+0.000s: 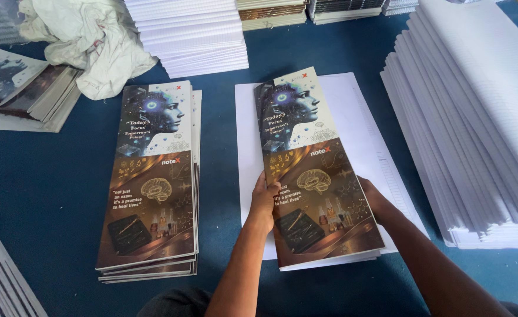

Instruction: The person assembles notebooks by inserting loose index pages into printed covers. They open a cover, place an index sheet inside, close the cover, and stack the completed unit. This process repeats with multiple covers and index sheets on a blue work surface.

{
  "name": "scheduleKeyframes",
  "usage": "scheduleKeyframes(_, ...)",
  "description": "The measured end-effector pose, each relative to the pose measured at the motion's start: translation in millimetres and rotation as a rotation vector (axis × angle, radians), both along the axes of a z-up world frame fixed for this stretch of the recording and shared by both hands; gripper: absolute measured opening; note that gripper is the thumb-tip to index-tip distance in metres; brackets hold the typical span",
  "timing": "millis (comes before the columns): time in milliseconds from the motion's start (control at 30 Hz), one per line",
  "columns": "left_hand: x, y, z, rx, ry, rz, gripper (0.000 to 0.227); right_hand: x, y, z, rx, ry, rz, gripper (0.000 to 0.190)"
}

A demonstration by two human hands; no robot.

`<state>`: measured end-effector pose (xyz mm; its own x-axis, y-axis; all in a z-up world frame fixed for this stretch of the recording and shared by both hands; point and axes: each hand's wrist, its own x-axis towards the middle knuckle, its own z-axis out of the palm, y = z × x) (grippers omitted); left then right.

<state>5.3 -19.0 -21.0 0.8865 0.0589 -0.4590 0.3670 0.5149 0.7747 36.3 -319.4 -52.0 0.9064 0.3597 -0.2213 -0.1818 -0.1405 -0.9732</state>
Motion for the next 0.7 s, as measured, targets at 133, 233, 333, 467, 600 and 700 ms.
scheduleKeyframes(133, 0.8, 0.7, -0.9, -0.011, -0.017, 0.006, 0.051, -4.6, 17.6, 37.4, -0.028, 0.257, -0.353, 0.058)
scheduleKeyframes(233, 0.3, -0.4, -4.4, -0.005, 0.026, 0.0, 0.043, -6.4, 29.9, 61.2, 0.006, 0.45, -0.434, 0.072)
scheduleKeyframes(333, 1.9, -2.2, -7.8, -0.01, 0.066, 0.004, 0.04, -10.9, 38.6, 78.8, 0.011, 0.551, -0.358, 0.079)
scheduleKeyframes(467, 2.3, -3.0, -14.4, 0.015, 0.024, 0.001, 0.036, -20.2, 51.4, 85.8, -0.159, 0.478, -0.219, 0.06)
scheduleKeyframes(600, 2.5, -2.8, -18.9, 0.068, -0.001, -0.012, 0.035, -19.8, 58.2, 88.4, -0.171, 0.458, -0.236, 0.054)
scheduleKeyframes(700, 1.9, -0.6, -17.7, 0.026, 0.036, -0.05, 0.035, -21.5, 56.7, 91.4, -0.112, 0.455, -0.241, 0.054)
